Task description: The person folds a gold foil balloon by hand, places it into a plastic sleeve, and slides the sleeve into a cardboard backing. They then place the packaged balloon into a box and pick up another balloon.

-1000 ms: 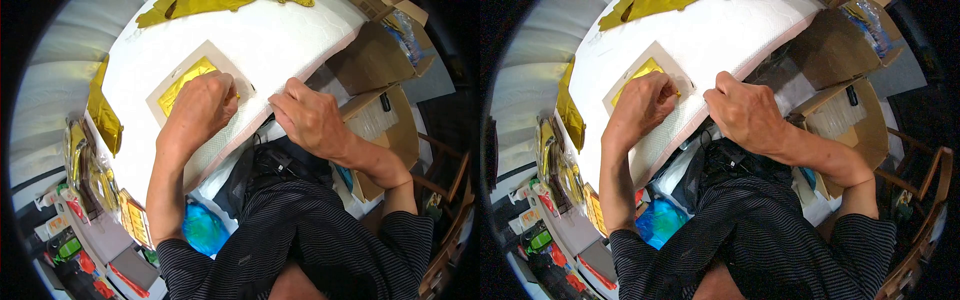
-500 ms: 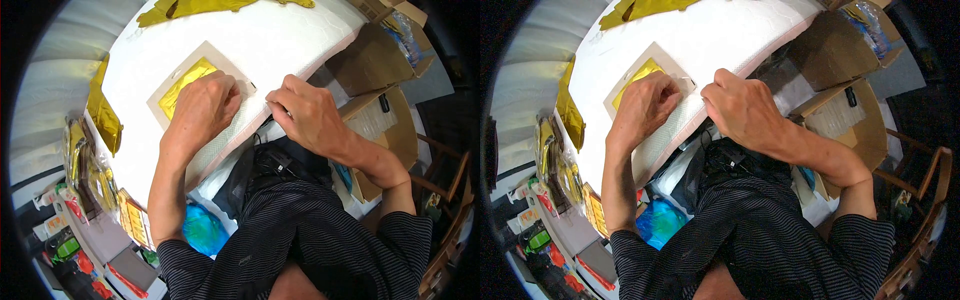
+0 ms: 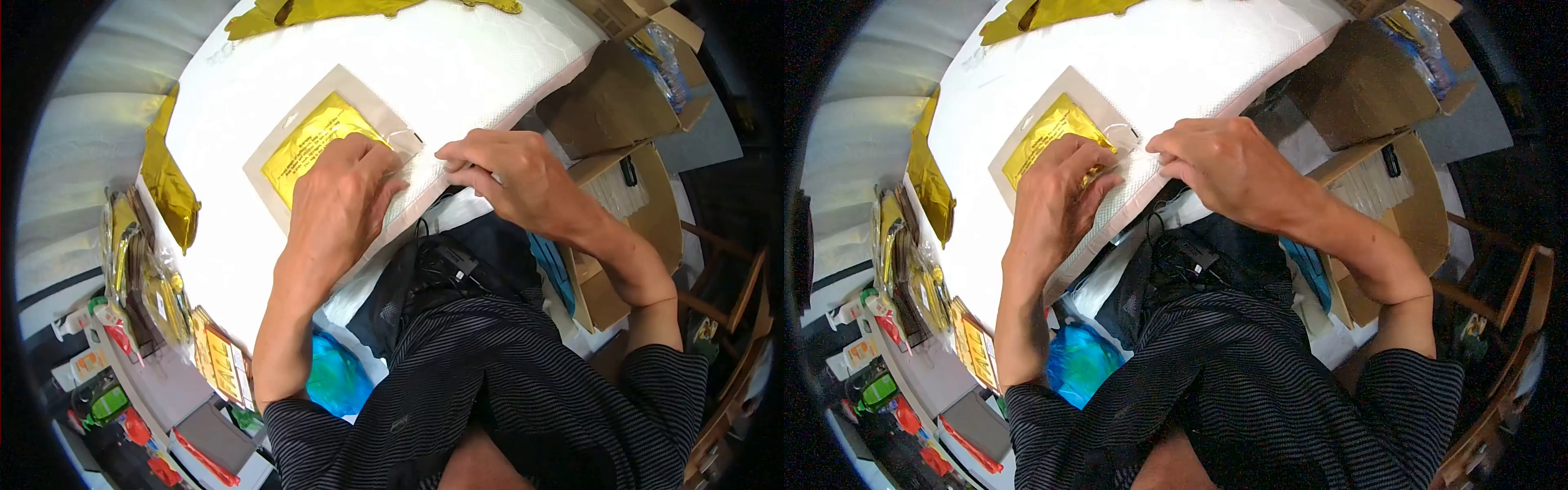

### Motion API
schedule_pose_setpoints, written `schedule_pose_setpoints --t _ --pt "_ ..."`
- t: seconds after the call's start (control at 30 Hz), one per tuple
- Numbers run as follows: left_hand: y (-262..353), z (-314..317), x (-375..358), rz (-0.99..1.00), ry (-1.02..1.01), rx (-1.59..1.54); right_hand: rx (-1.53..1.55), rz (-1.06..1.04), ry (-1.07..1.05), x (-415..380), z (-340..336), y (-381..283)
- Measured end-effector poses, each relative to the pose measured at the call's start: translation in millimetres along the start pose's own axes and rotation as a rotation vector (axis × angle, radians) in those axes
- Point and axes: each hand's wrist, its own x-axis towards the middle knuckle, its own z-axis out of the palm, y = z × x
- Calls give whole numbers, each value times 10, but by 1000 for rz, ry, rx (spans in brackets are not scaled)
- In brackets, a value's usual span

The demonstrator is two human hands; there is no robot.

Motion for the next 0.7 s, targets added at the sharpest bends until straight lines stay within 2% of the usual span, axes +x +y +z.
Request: schedule_pose_setpoints --t 0.17,0.53,0.6,0.7 --pt "-11 121 -38 -53 122 -85 -65 -76 18 127 -64 133" --pt "6 163 -57 -30 153 -80 -107 -207 -86 491 -72 301" --pt "0 174 -61 -26 154 -72 -188 -170 -198 560 -88 308" --pt "-13 193 -65 -35 171 -101 -245 -209 -214 637 -147 311"
